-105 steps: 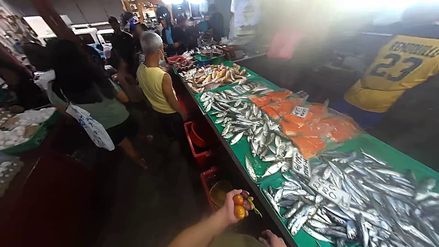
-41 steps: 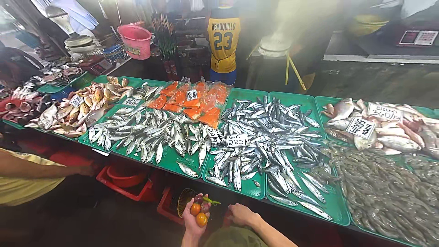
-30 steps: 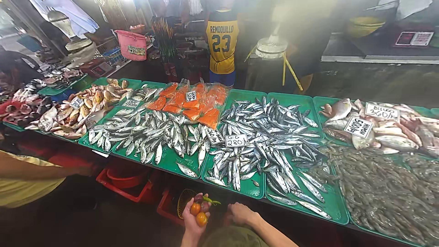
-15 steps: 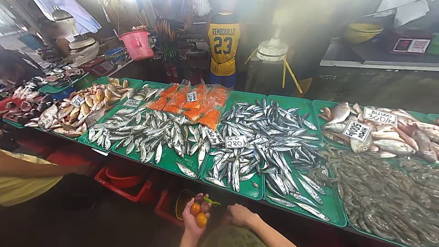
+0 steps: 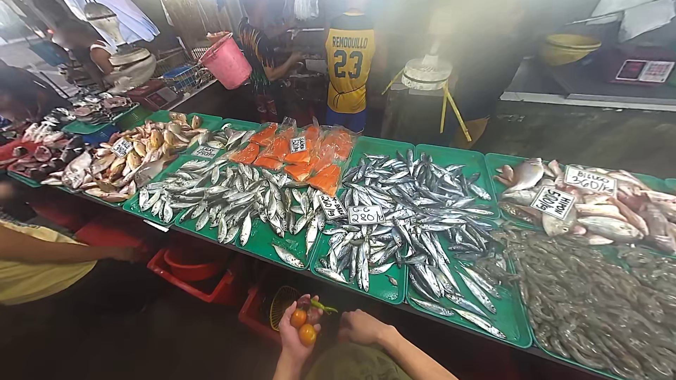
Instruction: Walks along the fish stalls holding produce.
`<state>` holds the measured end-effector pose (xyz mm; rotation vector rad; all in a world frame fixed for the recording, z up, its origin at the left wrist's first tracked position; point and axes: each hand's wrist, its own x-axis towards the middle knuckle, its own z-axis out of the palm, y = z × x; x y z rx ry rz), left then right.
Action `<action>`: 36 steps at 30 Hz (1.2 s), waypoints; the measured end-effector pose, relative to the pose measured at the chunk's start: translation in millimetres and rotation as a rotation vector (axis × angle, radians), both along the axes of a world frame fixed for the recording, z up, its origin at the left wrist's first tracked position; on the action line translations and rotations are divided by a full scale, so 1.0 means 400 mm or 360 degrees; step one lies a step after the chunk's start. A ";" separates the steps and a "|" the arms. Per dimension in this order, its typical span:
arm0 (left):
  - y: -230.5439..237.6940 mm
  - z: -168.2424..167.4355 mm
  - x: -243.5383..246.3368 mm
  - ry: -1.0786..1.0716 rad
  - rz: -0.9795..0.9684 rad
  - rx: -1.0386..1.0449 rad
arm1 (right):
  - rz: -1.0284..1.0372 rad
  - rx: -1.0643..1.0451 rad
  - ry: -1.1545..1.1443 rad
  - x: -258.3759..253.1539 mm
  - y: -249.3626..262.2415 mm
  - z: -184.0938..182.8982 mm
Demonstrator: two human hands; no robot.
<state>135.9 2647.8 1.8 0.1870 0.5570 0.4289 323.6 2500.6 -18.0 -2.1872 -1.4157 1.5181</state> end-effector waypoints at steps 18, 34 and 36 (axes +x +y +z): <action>0.106 0.115 -0.153 -0.0065 0.0505 0.0284 | -0.0701 0.0981 0.0850 0.256 0.413 0.376; 0.080 0.091 -0.353 -0.0154 0.0921 0.0171 | -0.1775 0.1128 0.1539 0.577 1.051 0.507; 0.077 0.079 -0.375 -0.0186 0.0959 0.0170 | -0.1874 0.1150 0.1570 0.597 1.113 0.523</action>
